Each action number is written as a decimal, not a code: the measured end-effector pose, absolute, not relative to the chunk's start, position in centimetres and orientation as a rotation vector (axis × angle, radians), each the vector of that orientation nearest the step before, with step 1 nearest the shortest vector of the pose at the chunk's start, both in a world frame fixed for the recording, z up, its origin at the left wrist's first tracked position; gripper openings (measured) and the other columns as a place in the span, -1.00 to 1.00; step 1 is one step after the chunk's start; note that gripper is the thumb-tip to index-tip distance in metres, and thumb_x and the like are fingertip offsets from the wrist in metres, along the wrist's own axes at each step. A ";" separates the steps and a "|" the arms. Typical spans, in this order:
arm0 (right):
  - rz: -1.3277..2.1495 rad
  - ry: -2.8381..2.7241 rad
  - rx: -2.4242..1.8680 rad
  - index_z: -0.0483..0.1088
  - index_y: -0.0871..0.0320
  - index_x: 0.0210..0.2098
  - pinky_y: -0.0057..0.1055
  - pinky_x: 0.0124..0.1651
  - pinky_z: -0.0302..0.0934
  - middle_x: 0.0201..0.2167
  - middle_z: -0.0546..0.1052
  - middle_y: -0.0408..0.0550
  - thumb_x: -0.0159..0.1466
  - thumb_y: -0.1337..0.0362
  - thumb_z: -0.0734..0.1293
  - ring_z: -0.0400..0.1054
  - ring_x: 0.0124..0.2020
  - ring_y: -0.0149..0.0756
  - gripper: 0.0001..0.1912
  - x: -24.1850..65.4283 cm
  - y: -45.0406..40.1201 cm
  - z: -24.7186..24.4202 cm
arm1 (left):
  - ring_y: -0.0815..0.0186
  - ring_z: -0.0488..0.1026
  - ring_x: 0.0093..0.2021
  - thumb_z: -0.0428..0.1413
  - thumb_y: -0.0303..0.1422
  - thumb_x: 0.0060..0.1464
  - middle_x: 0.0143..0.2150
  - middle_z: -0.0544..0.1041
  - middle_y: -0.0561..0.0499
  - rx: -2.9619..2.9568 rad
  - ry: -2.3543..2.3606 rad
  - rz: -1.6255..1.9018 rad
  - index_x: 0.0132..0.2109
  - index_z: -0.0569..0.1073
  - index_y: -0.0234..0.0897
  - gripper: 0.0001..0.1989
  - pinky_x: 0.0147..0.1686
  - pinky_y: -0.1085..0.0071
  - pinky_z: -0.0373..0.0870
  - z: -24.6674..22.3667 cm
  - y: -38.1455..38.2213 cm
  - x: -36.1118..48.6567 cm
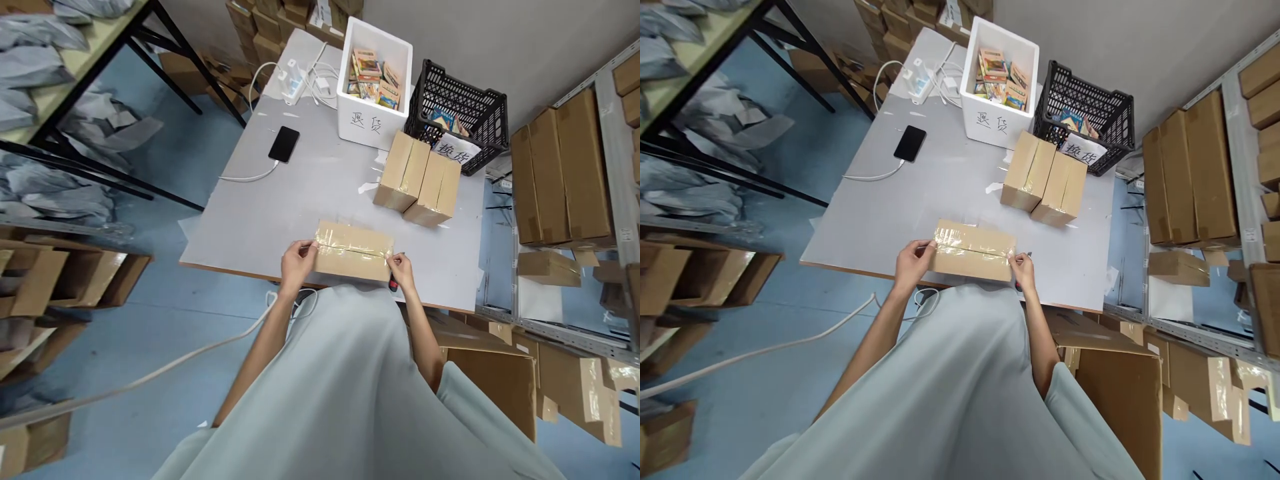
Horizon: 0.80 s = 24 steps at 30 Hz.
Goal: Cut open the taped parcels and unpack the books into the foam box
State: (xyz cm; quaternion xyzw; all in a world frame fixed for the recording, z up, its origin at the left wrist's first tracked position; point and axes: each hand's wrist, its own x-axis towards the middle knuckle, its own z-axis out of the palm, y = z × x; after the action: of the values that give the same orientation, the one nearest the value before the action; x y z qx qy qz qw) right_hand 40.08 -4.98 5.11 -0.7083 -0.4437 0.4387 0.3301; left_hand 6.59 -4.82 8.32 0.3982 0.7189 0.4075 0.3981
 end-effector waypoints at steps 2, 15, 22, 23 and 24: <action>1.121 -1.116 -1.874 0.43 0.01 -0.46 -0.22 -0.16 0.51 -0.41 0.65 -0.02 0.10 -0.52 0.51 0.54 -0.32 -0.12 -0.29 41.6 -5.4 5.0 | 0.05 0.71 0.03 0.22 0.00 0.33 0.01 0.75 -0.16 1.152 1.740 1.067 -0.05 0.72 -0.23 -0.60 0.17 0.16 0.65 9.8 -4.9 7.8; 1.112 -1.140 -1.831 0.37 0.08 0.63 0.21 0.74 0.05 0.67 0.34 0.17 0.42 -0.51 0.35 0.15 0.72 0.20 0.07 43.5 -9.7 11.2 | -0.26 0.53 0.47 0.56 0.22 -0.08 0.43 0.62 -0.40 0.737 1.463 0.848 0.28 0.63 -0.31 -0.06 0.49 -0.11 0.47 7.1 -3.7 13.8; 1.303 -1.159 -1.643 0.14 -0.09 0.75 0.11 0.83 -0.22 0.75 0.17 -0.13 0.51 -0.51 0.26 -0.09 0.81 0.04 0.04 38.8 -8.1 14.8 | -0.18 0.70 0.22 0.49 0.39 -0.09 0.21 0.77 -0.27 0.806 1.353 0.983 0.21 0.72 -0.32 -0.02 0.23 0.01 0.67 9.8 -3.8 13.1; 1.346 -1.163 -1.589 0.19 -0.10 0.73 0.10 0.81 -0.13 0.72 0.25 -0.12 0.51 -0.50 0.27 0.01 0.78 0.05 0.01 38.3 -7.8 14.8 | -0.16 0.71 0.21 0.48 0.37 -0.04 0.22 0.77 -0.27 0.848 1.380 1.013 0.22 0.72 -0.32 -0.04 0.23 0.02 0.67 10.2 -3.4 12.2; 1.396 -1.162 -1.545 0.24 -0.09 0.71 0.09 0.80 -0.06 0.69 0.32 -0.10 0.50 -0.50 0.29 0.10 0.75 0.07 0.00 37.8 -7.4 14.6 | -0.16 0.71 0.21 0.46 0.35 0.01 0.23 0.77 -0.27 0.893 1.406 1.038 0.23 0.73 -0.32 -0.08 0.24 0.03 0.67 10.4 -3.1 11.2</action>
State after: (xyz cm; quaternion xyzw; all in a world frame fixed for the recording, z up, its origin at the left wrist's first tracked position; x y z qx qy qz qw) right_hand 37.79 -7.40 14.57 -0.6019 -0.4528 0.5440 0.3698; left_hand 11.17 -3.13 10.41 0.3783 0.5954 0.4397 0.5560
